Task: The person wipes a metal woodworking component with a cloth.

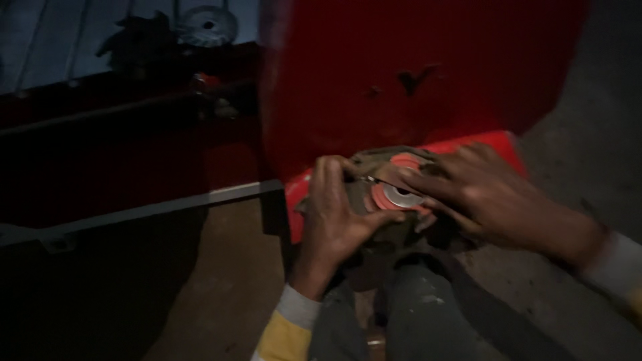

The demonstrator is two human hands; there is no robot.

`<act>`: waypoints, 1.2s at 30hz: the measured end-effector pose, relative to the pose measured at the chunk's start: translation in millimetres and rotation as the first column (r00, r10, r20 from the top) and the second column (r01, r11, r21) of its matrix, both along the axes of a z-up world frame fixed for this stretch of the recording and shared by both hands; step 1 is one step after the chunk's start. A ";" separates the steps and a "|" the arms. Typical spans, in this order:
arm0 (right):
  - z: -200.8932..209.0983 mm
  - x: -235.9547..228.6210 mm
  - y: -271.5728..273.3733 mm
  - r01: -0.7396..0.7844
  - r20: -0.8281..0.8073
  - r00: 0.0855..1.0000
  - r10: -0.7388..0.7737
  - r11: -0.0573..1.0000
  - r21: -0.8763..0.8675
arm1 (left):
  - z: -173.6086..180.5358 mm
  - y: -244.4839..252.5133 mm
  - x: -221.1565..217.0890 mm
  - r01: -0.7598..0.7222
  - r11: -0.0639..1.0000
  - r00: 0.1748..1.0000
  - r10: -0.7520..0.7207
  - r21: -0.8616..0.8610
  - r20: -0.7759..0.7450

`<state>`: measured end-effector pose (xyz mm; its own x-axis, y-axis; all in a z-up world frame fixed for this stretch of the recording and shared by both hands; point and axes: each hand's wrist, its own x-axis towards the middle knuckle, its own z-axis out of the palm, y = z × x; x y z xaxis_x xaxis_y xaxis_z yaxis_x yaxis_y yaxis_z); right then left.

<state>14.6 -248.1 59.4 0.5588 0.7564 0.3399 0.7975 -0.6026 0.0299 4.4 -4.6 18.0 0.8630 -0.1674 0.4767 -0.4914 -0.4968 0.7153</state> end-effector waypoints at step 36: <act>-20.8 -2.4 7.5 0.136 -0.171 0.976 -0.138 0.990 -0.023 | -2.3 -8.0 -1.3 0.002 1.000 1.000 -0.002 0.013 -0.013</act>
<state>12.2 -240.6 38.7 0.7064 0.6720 0.2223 0.7014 -0.7067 -0.0928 3.1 -12.6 15.7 0.8689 -0.1755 0.4628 -0.4830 -0.5052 0.7152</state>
